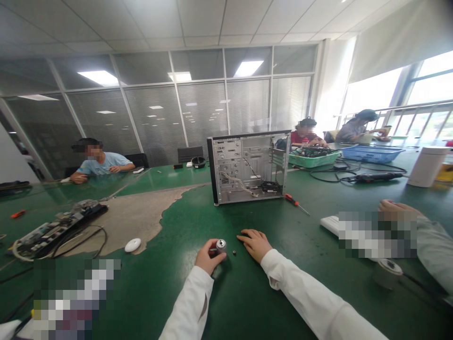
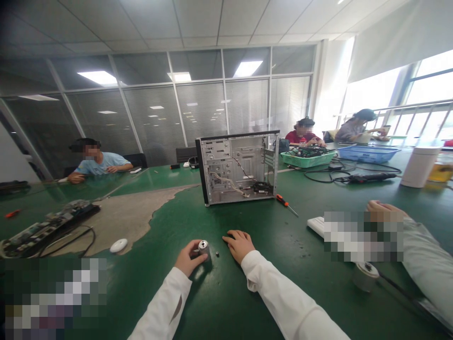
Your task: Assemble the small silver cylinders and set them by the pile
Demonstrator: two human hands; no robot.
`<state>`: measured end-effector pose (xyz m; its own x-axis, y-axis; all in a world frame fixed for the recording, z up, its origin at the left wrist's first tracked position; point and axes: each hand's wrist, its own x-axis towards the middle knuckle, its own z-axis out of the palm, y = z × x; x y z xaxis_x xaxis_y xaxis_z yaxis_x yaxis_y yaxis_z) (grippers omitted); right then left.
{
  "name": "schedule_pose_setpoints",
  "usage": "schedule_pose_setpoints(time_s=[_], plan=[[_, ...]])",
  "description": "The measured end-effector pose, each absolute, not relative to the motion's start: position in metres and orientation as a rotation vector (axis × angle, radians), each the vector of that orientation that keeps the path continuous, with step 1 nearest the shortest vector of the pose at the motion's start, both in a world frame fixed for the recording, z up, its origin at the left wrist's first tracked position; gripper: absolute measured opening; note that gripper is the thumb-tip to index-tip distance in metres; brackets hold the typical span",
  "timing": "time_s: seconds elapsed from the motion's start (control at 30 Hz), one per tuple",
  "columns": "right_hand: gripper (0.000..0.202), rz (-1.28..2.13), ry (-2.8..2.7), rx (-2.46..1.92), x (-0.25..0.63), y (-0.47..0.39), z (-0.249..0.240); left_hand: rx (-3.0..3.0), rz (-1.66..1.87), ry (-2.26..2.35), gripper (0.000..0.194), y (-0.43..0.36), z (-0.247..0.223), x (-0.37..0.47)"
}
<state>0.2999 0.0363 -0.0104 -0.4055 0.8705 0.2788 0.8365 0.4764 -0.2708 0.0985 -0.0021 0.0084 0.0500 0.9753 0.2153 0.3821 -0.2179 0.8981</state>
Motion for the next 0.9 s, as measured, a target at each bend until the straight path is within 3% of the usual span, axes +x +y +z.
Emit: schedule_pose_setpoints(time_s=[0.33,0.63,0.9], plan=[[0.032,0.169,-2.283,-1.377,0.299,0.036,-0.011,1.658,1.141,1.378,0.036,-0.003,0.009,0.098],[0.042,0.291,-2.169,-0.871,0.262,-0.006,0.013,1.724,1.078,1.243,0.038,0.001,0.004,0.092],[0.044,0.41,-2.115,-0.849,0.249,-0.016,0.013,1.823,0.946,1.082,0.043,0.003,0.01,0.085]])
